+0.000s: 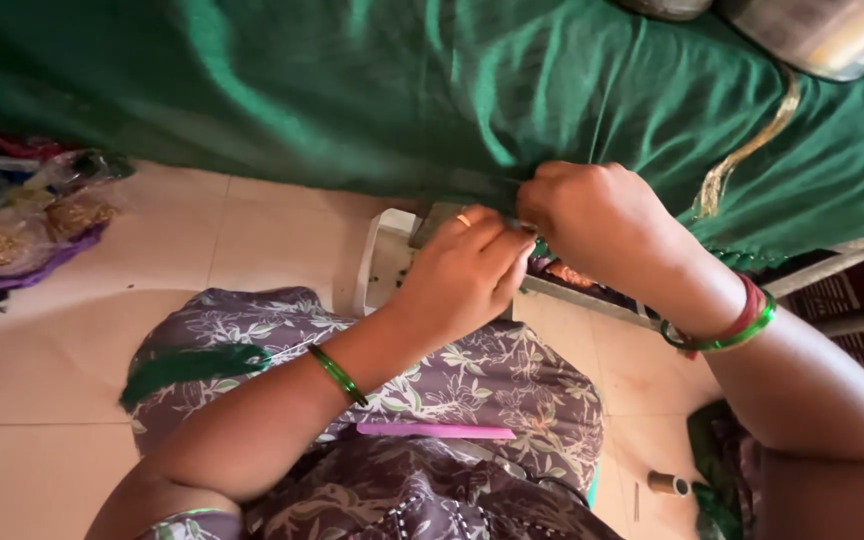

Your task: Attaching and securing green tassels to the edge of a green fabric.

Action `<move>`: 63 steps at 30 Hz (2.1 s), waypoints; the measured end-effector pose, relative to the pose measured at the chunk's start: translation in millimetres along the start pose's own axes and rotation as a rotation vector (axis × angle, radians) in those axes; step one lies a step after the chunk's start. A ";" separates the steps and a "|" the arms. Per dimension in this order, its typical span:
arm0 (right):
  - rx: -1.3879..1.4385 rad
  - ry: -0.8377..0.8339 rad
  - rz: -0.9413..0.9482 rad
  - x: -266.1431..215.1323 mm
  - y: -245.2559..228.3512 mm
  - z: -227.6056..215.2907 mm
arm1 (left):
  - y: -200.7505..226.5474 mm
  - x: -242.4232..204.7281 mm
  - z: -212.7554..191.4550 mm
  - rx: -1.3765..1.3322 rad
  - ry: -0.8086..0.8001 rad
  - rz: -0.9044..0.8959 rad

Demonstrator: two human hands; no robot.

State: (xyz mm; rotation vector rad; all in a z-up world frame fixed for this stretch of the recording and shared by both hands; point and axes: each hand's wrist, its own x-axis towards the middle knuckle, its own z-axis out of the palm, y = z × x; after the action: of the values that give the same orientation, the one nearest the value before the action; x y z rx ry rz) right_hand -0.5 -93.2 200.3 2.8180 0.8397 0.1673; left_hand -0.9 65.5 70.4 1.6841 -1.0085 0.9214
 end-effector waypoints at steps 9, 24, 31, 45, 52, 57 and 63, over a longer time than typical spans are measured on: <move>0.700 0.129 0.416 -50.7 -34.8 14.2 | -33.9 -47.5 55.9 -1.360 -0.107 -0.993; 0.201 0.412 -0.277 -46.4 -14.7 0.5 | -12.7 -17.7 7.2 -0.326 -0.039 -0.547; -0.033 0.145 -0.106 5.3 -11.6 14.2 | 1.4 -1.7 -8.6 -0.110 -0.034 -0.431; 0.481 0.433 0.110 -61.9 -8.0 48.1 | -42.5 -55.1 46.9 -1.225 -0.046 -1.002; 0.275 0.381 -0.198 -46.9 -17.2 11.5 | -30.4 -32.9 22.6 -0.855 -0.067 -0.943; 0.090 0.191 -0.191 -5.3 -15.9 -2.8 | -18.3 -24.5 15.2 -0.451 -0.026 -0.625; -0.023 0.199 -0.179 4.6 -8.8 21.9 | 12.6 9.3 -23.4 0.284 -0.017 0.046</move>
State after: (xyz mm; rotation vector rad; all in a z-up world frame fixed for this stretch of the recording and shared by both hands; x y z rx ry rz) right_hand 2.3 -86.9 177.3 2.7193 1.1186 0.4320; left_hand -12.0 82.9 89.5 1.9119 -0.9661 1.1245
